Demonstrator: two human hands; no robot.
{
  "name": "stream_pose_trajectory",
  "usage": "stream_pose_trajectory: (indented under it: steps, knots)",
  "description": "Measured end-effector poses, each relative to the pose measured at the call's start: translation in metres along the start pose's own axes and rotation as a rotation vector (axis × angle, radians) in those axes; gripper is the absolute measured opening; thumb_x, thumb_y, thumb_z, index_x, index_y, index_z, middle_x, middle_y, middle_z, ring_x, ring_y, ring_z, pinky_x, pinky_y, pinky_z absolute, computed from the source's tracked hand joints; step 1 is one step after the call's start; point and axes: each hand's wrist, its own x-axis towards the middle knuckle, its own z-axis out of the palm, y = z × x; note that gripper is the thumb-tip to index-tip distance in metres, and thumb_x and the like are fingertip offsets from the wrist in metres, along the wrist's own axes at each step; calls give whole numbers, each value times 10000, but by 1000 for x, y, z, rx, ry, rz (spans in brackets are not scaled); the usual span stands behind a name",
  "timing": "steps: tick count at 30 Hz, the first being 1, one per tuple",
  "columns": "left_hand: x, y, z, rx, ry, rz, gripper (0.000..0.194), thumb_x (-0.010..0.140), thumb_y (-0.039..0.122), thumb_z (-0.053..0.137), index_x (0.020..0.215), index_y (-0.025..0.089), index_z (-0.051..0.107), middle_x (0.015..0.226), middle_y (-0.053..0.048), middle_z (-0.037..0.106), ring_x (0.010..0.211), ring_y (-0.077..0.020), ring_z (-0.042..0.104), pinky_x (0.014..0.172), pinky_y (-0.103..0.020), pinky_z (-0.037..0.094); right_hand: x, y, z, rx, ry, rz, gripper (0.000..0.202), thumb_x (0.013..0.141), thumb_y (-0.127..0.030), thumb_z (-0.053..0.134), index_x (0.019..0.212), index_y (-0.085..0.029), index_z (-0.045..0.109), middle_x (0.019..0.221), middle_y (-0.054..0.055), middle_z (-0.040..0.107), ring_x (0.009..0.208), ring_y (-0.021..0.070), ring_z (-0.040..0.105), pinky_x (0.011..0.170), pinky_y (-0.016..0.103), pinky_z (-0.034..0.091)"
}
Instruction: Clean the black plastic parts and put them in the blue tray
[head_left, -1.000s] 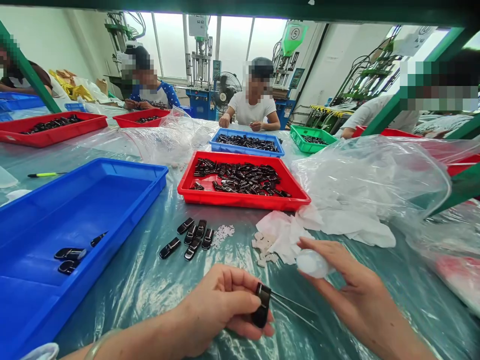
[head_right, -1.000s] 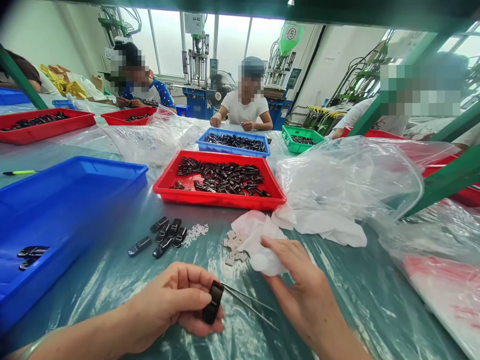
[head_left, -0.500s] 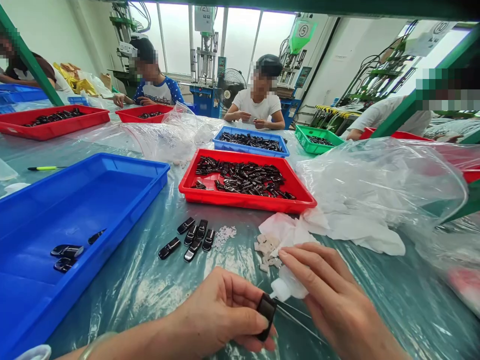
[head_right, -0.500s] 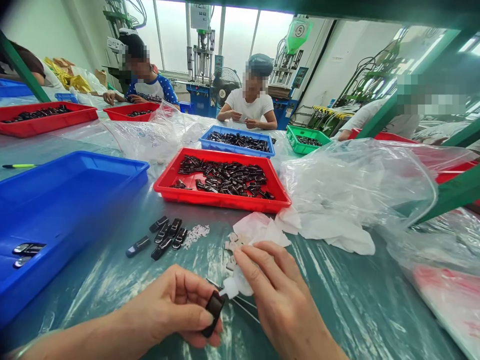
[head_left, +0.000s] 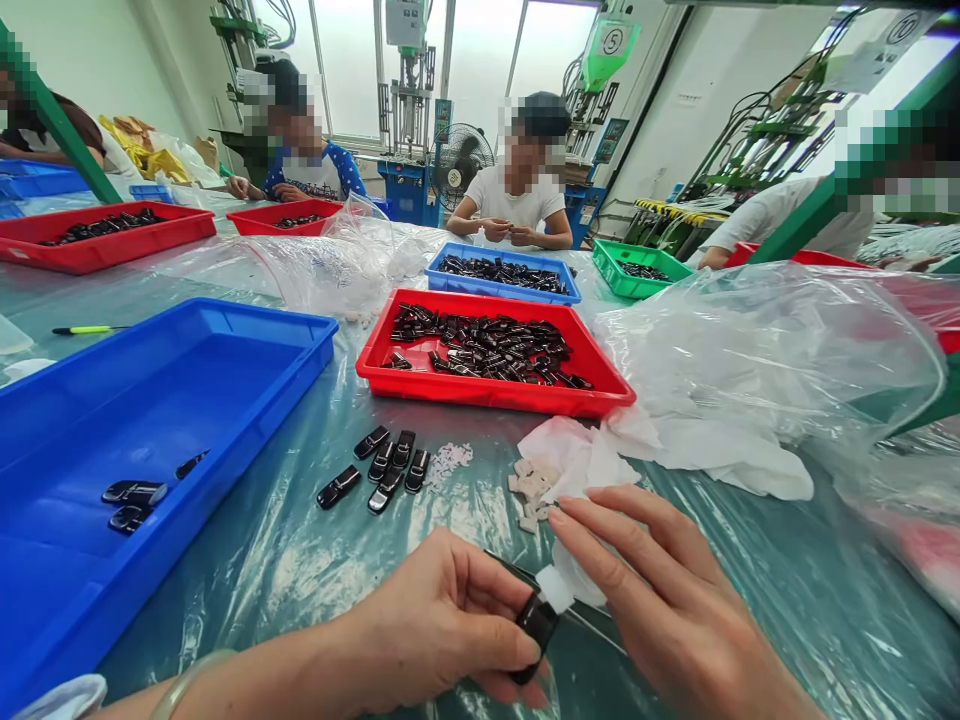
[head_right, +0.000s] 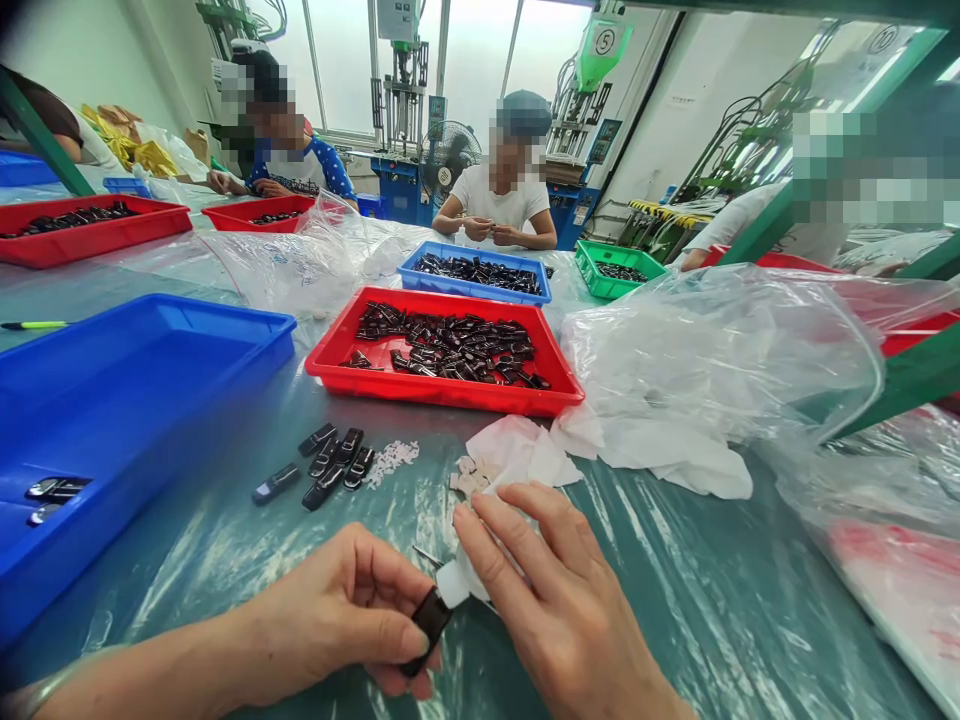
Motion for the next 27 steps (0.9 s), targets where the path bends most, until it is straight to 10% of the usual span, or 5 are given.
stream_pose_trajectory:
  steps: [27]
  knots:
    - [-1, -2, -1, -22, -63, -33, 137, 642, 203, 625, 719, 104, 681, 673, -26, 607, 607, -85, 591, 565, -154, 461, -10, -1, -3, 100, 43, 8, 398, 932, -138, 335, 1303, -244, 437, 1168, 63, 590, 1162, 240, 442, 934, 448, 412]
